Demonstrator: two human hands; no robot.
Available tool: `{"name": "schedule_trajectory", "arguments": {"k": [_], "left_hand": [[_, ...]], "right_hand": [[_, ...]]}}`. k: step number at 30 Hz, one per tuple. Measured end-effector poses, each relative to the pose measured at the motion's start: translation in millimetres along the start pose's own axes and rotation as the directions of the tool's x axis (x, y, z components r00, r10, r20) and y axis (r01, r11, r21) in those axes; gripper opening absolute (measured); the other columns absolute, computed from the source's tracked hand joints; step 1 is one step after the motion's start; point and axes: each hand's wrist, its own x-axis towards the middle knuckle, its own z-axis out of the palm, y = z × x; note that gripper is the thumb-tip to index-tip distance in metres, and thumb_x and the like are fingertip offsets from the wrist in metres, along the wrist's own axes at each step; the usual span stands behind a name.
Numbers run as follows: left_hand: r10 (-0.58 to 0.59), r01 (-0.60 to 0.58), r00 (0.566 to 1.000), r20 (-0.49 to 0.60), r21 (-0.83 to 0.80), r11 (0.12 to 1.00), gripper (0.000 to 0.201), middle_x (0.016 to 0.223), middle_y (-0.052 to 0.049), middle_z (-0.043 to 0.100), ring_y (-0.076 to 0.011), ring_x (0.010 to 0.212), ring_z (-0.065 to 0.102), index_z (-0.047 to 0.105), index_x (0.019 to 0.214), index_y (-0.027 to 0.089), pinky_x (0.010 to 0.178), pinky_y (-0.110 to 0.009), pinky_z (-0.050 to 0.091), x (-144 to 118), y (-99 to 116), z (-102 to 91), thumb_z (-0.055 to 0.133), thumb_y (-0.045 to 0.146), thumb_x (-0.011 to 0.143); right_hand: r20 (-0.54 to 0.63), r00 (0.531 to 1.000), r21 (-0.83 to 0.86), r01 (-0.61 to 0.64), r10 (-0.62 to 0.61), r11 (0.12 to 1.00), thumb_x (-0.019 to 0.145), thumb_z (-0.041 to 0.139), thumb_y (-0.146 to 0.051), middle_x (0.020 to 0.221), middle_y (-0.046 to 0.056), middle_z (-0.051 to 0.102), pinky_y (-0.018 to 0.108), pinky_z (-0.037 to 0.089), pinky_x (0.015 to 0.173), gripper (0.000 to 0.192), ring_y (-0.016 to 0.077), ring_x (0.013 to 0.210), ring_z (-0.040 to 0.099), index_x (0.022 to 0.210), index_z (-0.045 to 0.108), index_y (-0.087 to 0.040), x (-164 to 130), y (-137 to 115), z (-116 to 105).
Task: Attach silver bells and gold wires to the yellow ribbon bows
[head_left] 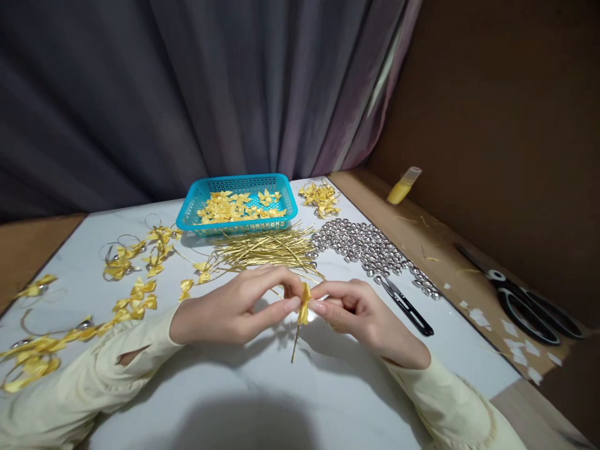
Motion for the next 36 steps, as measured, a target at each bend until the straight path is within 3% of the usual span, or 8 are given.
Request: {"name": "schedule_trajectory", "arguments": {"k": [7,13,23,29,36], "left_hand": [[0.0,0.0,0.999,-0.032,-0.006,1.0,0.01,0.092,-0.001,0.062,-0.0106,0.083,0.059,0.05,0.099,0.018,0.075,-0.02,0.043,0,-2,-1.3,0.046,0.017,0.09],[0.067,-0.061,0.997,-0.048,0.126,0.99,0.011,0.082,0.0,0.064,-0.0105,0.075,0.057,0.056,0.091,0.018,0.071,-0.021,0.041,-2,-4,-1.2,0.045,0.016,0.091],[0.131,-0.111,0.988,-0.084,0.213,0.971,0.015,0.068,-0.001,0.055,-0.0111,0.063,0.048,0.056,0.084,0.012,0.063,-0.023,0.039,-3,4,2.7,0.042,0.014,0.09],[0.092,-0.074,0.992,-0.089,0.193,0.978,0.018,0.066,0.0,0.054,-0.0106,0.06,0.048,0.055,0.081,0.014,0.059,-0.022,0.039,-4,4,2.1,0.039,0.015,0.091],[-0.062,0.06,0.998,-0.033,-0.059,0.996,0.016,0.062,0.005,0.054,-0.0048,0.056,0.051,0.055,0.082,0.015,0.059,-0.014,0.039,-1,2,-2.7,0.042,0.018,0.092]], "right_hand": [[0.018,0.999,0.021,0.026,-0.027,0.999,0.083,0.056,-0.036,0.049,-0.009,0.024,0.022,0.012,0.04,0.027,0.0044,0.043,0.017,0.08,0.064,-0.01,0,0,-2],[0.042,0.998,0.13,0.032,-0.037,0.991,0.083,0.056,-0.034,0.048,-0.009,0.022,0.021,0.01,0.039,0.025,0.0041,0.042,0.015,0.08,0.063,-0.01,1,3,-3],[0.068,0.998,0.216,-0.029,0.014,0.976,0.081,0.058,-0.034,0.049,-0.008,0.024,0.021,0.014,0.04,0.022,0.0052,0.044,0.019,0.08,0.063,-0.013,6,12,-3],[0.053,0.998,0.137,0.029,-0.036,0.99,0.084,0.055,-0.035,0.048,-0.009,0.025,0.021,0.014,0.04,0.022,0.0053,0.043,0.019,0.079,0.059,-0.014,9,13,0],[-0.115,0.97,-0.136,0.2,-0.216,0.97,0.087,0.052,-0.029,0.048,-0.011,0.027,0.021,0.018,0.043,0.011,0.0065,0.044,0.021,0.085,0.047,-0.019,4,14,8]]}}
